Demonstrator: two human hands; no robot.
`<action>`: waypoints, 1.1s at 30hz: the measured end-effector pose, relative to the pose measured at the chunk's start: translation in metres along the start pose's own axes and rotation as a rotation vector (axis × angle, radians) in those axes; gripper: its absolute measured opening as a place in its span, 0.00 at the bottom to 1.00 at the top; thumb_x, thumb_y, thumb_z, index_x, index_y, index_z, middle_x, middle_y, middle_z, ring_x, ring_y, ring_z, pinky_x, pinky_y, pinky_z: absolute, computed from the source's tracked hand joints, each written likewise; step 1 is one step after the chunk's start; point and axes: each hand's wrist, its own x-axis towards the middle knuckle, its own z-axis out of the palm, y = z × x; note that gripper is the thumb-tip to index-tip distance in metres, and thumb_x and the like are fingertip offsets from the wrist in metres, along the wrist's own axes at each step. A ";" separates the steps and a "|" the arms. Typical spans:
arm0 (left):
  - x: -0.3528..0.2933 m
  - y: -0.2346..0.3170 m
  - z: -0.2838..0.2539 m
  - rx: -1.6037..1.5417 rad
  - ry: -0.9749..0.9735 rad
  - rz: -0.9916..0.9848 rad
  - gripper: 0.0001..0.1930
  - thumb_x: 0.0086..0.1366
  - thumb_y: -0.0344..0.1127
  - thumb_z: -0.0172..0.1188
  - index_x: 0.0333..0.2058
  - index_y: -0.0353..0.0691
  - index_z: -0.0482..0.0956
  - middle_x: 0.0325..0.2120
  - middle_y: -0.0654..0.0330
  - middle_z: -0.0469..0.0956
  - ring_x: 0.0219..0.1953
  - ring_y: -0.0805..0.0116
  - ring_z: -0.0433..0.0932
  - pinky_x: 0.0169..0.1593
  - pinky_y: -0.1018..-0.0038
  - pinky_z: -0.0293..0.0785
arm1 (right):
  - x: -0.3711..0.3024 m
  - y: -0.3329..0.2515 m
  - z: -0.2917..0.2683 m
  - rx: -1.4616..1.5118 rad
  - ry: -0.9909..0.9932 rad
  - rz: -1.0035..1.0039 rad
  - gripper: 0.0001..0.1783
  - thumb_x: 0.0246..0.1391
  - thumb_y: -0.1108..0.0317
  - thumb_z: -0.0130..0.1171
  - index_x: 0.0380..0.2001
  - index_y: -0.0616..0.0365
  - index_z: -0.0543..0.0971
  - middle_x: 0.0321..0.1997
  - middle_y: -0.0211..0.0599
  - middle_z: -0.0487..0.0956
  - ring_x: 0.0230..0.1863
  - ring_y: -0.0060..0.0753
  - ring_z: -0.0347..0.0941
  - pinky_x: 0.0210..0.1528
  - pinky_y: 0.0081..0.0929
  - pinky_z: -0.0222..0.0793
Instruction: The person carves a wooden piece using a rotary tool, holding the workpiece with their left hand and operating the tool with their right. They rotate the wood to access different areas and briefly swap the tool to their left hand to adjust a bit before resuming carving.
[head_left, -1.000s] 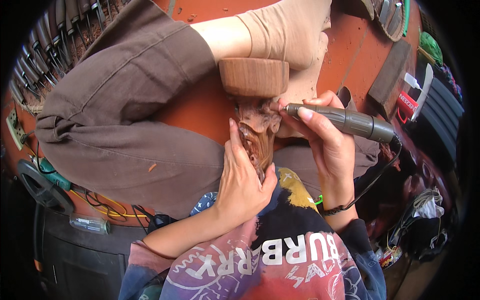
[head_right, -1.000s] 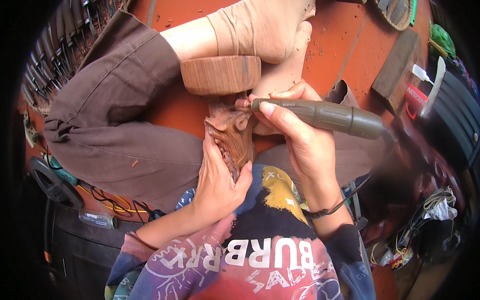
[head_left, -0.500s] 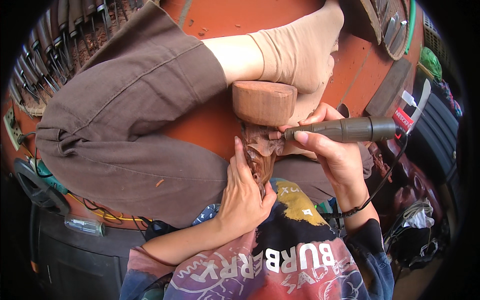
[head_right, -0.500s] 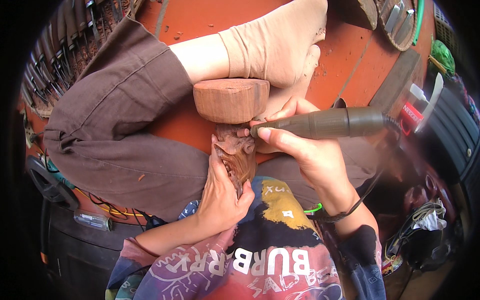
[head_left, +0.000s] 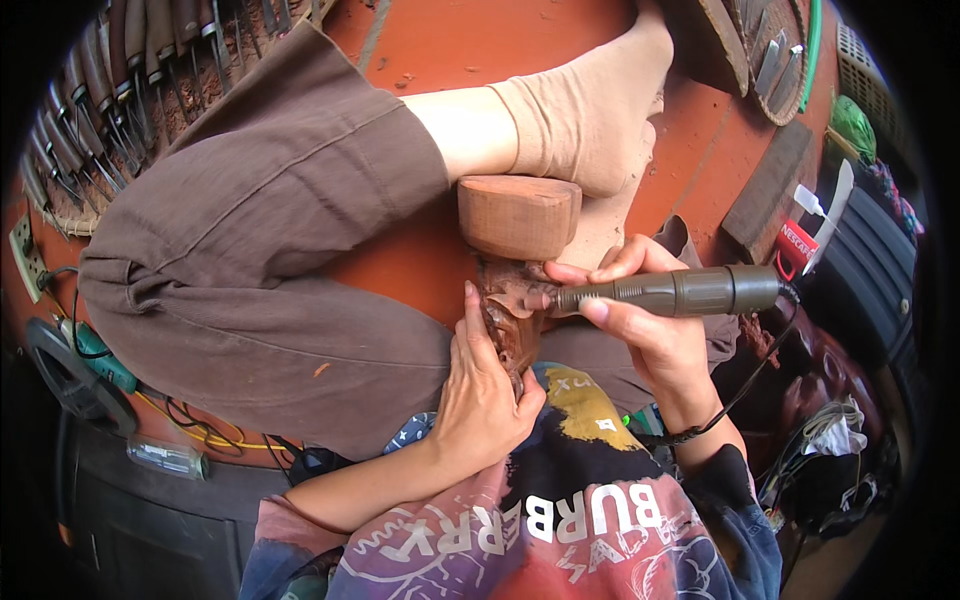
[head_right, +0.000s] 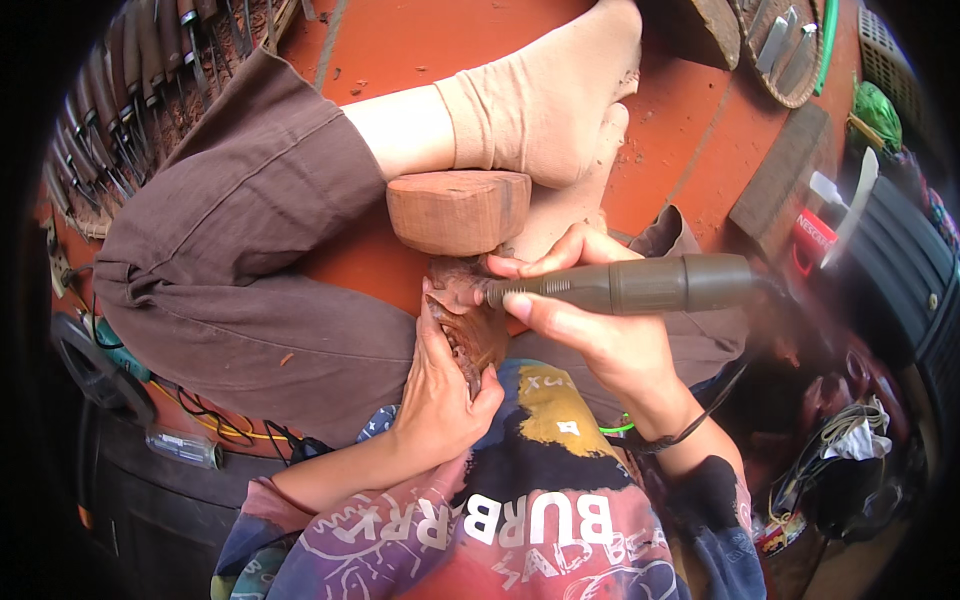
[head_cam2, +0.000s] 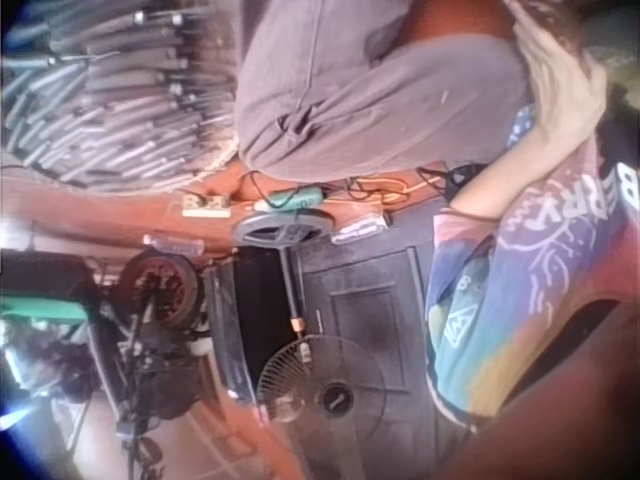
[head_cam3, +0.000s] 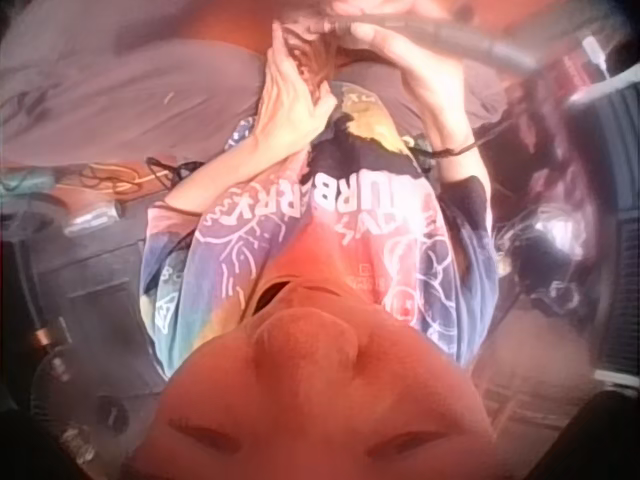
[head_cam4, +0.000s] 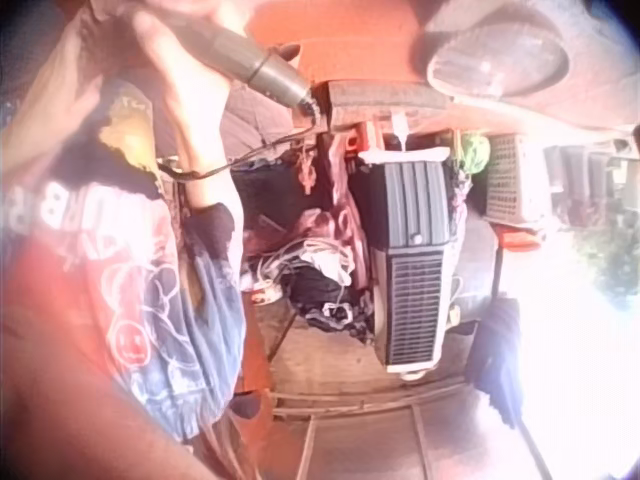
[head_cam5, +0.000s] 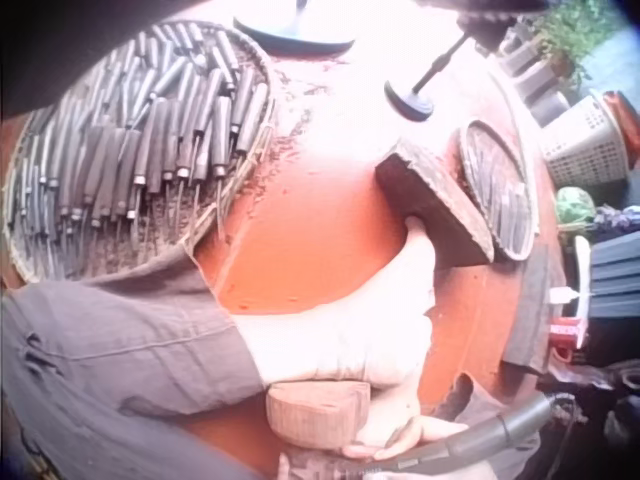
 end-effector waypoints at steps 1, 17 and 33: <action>0.000 0.000 0.000 -0.004 -0.005 -0.009 0.51 0.52 0.28 0.57 0.64 0.21 0.29 0.49 0.26 0.57 0.51 0.31 0.64 0.58 0.49 0.61 | 0.000 -0.001 0.004 0.045 0.052 0.025 0.10 0.50 0.79 0.64 0.30 0.62 0.71 0.36 0.45 0.81 0.51 0.39 0.77 0.46 0.30 0.78; -0.001 -0.003 0.004 -0.022 -0.075 -0.097 0.47 0.54 0.28 0.55 0.63 0.18 0.31 0.58 0.23 0.50 0.61 0.29 0.57 0.64 0.53 0.54 | -0.014 0.021 0.001 0.110 0.160 -0.113 0.08 0.52 0.76 0.63 0.31 0.65 0.73 0.39 0.48 0.82 0.50 0.39 0.77 0.47 0.30 0.76; 0.001 -0.001 0.003 -0.062 -0.049 -0.049 0.42 0.55 0.25 0.53 0.62 0.20 0.36 0.54 0.29 0.58 0.58 0.36 0.65 0.61 0.56 0.61 | -0.014 0.031 0.012 0.240 0.274 -0.125 0.07 0.48 0.80 0.63 0.28 0.64 0.73 0.39 0.49 0.81 0.47 0.40 0.79 0.53 0.34 0.74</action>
